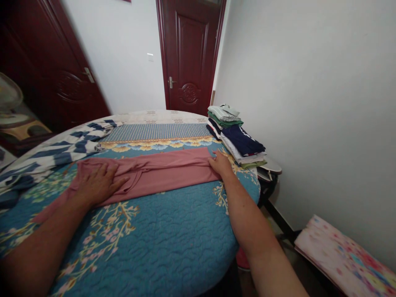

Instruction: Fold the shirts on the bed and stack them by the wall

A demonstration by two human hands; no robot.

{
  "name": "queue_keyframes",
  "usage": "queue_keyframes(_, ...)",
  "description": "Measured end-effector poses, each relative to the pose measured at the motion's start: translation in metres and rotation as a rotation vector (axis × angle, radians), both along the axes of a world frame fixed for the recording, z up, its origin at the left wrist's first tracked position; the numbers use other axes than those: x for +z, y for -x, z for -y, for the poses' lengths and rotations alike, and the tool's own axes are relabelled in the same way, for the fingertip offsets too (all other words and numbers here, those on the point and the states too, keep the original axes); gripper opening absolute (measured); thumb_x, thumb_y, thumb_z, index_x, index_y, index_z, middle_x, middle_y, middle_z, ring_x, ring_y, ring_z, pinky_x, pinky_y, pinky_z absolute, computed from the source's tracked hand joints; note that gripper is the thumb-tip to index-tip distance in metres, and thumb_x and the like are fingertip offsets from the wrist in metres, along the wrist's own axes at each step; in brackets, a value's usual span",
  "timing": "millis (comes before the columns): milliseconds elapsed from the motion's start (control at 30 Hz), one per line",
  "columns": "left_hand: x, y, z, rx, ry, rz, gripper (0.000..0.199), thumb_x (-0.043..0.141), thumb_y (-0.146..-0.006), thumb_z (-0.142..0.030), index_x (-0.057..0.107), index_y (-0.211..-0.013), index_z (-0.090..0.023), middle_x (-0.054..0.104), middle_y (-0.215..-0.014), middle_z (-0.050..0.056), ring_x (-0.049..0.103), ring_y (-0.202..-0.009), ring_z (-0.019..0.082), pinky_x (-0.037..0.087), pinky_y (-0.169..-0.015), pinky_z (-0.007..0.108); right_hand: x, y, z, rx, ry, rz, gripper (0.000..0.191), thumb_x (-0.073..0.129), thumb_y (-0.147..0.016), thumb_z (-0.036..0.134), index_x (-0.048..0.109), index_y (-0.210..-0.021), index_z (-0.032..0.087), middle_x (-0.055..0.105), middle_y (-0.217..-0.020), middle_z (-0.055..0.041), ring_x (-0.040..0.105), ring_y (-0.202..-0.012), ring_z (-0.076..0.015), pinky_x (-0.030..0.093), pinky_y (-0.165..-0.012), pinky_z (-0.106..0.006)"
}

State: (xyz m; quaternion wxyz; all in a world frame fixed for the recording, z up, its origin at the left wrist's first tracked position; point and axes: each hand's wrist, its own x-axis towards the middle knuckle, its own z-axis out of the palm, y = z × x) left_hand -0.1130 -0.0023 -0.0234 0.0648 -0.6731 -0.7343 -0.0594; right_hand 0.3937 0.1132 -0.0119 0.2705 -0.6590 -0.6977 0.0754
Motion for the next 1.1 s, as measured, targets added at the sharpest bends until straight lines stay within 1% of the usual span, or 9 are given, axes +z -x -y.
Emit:
queue_keyframes(167,0.003,-0.003,0.002,0.024,0.023,0.015,0.096,0.035,-0.096,-0.076,0.044,-0.166,-0.010,0.038,-0.172,0.028,0.035,-0.158,0.050,0.027,-0.124,0.070,-0.004,0.006,0.001,0.070,-0.033,0.009,0.042,0.058,-0.099,0.029,0.073,-0.137,0.019,0.079,-0.126,-0.0112,0.072,-0.115,-0.0248,0.051,-0.106,-0.035)
queue_keyframes(333,0.002,-0.001,0.001,0.009,0.014,0.018,0.096,0.033,-0.097,-0.076,0.042,-0.168,-0.012,0.038,-0.173,0.027,0.031,-0.161,0.048,0.023,-0.126,0.070,0.000,0.005,-0.001,0.005,-0.175,-0.144,0.048,0.049,-0.100,0.030,0.070,-0.140,0.013,0.077,-0.129,-0.0145,0.071,-0.116,-0.0261,0.051,-0.108,-0.038)
queue_keyframes(467,0.004,-0.001,0.001,0.010,0.044,0.026,0.093,0.036,-0.097,-0.076,0.041,-0.170,-0.017,0.037,-0.173,0.027,0.034,-0.159,0.050,0.024,-0.124,0.072,0.000,0.004,-0.004,-0.026,-0.107,-0.158,0.047,0.049,-0.099,0.026,0.072,-0.137,0.012,0.078,-0.127,-0.0142,0.071,-0.116,-0.0252,0.053,-0.106,-0.037)
queue_keyframes(633,0.005,0.001,0.003,-0.036,0.014,0.032,0.085,0.039,-0.098,-0.072,0.049,-0.165,-0.021,0.042,-0.171,0.024,0.038,-0.155,0.050,0.026,-0.123,0.072,-0.004,0.001,-0.004,0.059,-0.040,-0.127,0.041,0.056,-0.089,0.014,0.079,-0.123,0.016,0.080,-0.125,-0.0099,0.072,-0.118,-0.0221,0.051,-0.109,-0.033)
queue_keyframes(700,0.006,0.002,0.004,-0.052,-0.011,0.036,0.080,0.040,-0.099,-0.070,0.055,-0.162,-0.023,0.045,-0.169,0.021,0.039,-0.155,0.049,0.027,-0.123,0.071,-0.005,-0.001,-0.004,0.072,-0.036,-0.108,0.042,0.058,-0.088,0.013,0.079,-0.124,0.017,0.081,-0.122,-0.0092,0.072,-0.116,-0.0227,0.051,-0.108,-0.033)
queue_keyframes(767,0.009,0.001,0.005,-0.111,-0.048,0.040,0.072,0.043,-0.100,-0.066,0.059,-0.157,-0.025,0.050,-0.166,0.018,0.041,-0.154,0.046,0.028,-0.125,0.069,-0.002,-0.003,-0.006,0.032,-0.054,-0.087,0.045,0.058,-0.090,0.015,0.077,-0.131,0.017,0.080,-0.122,-0.0104,0.072,-0.115,-0.0243,0.052,-0.107,-0.035)
queue_keyframes(900,0.018,-0.008,0.003,-0.358,-0.104,0.093,0.062,0.045,-0.101,-0.055,0.063,-0.152,-0.023,0.059,-0.160,0.013,0.048,-0.152,0.035,0.032,-0.130,0.054,0.011,-0.007,-0.024,-0.065,-0.038,-0.033,0.043,0.055,-0.096,0.023,0.075,-0.134,0.016,0.079,-0.127,-0.0130,0.072,-0.117,-0.0270,0.052,-0.105,-0.036)
queue_keyframes(1000,0.018,-0.018,0.000,-0.457,-0.110,0.167,0.061,0.043,-0.102,-0.052,0.064,-0.150,-0.020,0.066,-0.153,0.013,0.058,-0.143,0.032,0.040,-0.126,0.047,0.023,-0.004,-0.046,-0.049,0.051,0.009,0.036,0.057,-0.098,0.027,0.080,-0.122,0.014,0.081,-0.120,-0.0136,0.073,-0.112,-0.0270,0.053,-0.100,-0.034)
queue_keyframes(1100,0.012,-0.021,-0.003,-0.450,-0.127,0.201,0.058,0.044,-0.103,-0.052,0.067,-0.145,-0.019,0.069,-0.147,0.014,0.063,-0.137,0.032,0.044,-0.123,0.047,0.024,0.005,-0.065,0.009,0.126,0.019,0.026,0.065,-0.095,0.030,0.085,-0.103,0.016,0.083,-0.101,-0.0102,0.075,-0.095,-0.0231,0.054,-0.089,-0.029)
